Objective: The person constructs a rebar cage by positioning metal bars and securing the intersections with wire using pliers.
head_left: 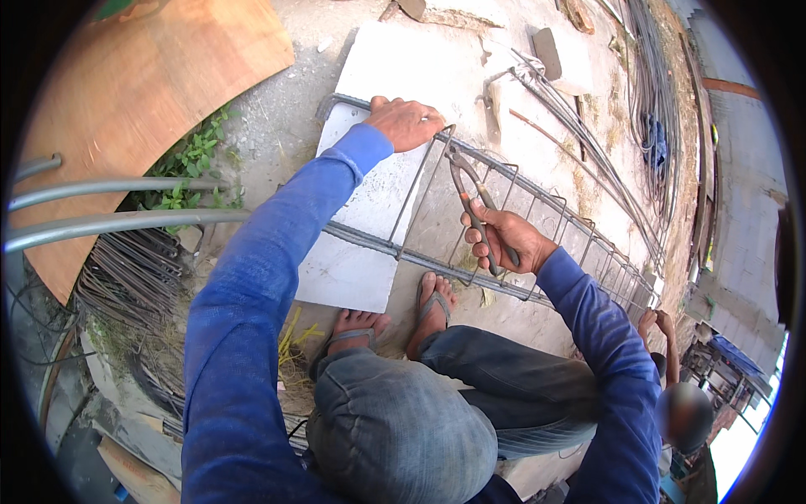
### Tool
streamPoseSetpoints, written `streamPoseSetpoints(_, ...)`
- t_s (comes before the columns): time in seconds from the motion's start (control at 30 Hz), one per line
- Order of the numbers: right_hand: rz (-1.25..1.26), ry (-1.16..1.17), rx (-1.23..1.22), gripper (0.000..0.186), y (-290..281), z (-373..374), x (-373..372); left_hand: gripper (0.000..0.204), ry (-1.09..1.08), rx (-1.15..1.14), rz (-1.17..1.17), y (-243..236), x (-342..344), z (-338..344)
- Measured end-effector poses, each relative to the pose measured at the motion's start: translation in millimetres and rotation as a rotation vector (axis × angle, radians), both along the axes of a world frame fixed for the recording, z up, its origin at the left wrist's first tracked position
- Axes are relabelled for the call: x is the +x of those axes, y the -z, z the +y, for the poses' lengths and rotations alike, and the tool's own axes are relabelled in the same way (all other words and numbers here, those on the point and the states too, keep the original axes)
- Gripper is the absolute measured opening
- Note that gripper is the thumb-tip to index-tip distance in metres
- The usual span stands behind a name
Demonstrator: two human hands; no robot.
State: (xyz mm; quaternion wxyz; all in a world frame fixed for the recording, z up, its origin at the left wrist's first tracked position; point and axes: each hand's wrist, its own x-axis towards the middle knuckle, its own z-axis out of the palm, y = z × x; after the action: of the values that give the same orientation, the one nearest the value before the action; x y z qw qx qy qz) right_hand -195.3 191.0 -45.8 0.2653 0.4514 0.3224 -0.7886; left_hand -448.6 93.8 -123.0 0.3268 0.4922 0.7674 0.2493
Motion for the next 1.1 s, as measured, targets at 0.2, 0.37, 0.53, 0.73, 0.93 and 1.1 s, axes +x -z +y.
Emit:
streamPoseSetpoints(0.2,-0.049,-0.971,1.394,0.02,-18.1,-9.4,7.8,0.028,0.022,0.215,0.309,26.2,16.5,-13.6)
streamPoseSetpoints(0.37,-0.044,-1.151,1.841,0.014,-30.4,-30.6,4.6,0.032,-0.013,0.282,0.314,26.5,23.6,-11.2)
streamPoseSetpoints(0.53,-0.038,0.121,0.35,0.027,-27.4,-81.8,6.6,0.034,-0.084,0.478,0.51,47.9,25.2,-22.2)
streamPoseSetpoints(0.73,-0.056,-0.86,1.338,0.017,-51.6,-49.8,13.1,0.029,0.004,0.33,0.405,38.5,29.1,-21.5)
streamPoseSetpoints(0.93,-0.082,-0.966,1.446,0.028,-26.2,-48.3,28.7,0.024,-0.027,0.355,0.386,31.1,31.3,-27.3)
streamPoseSetpoints(1.1,-0.114,-0.27,0.65,0.038,-52.9,-54.1,28.6,0.018,-0.019,0.169,0.229,13.4,54.4,-26.8)
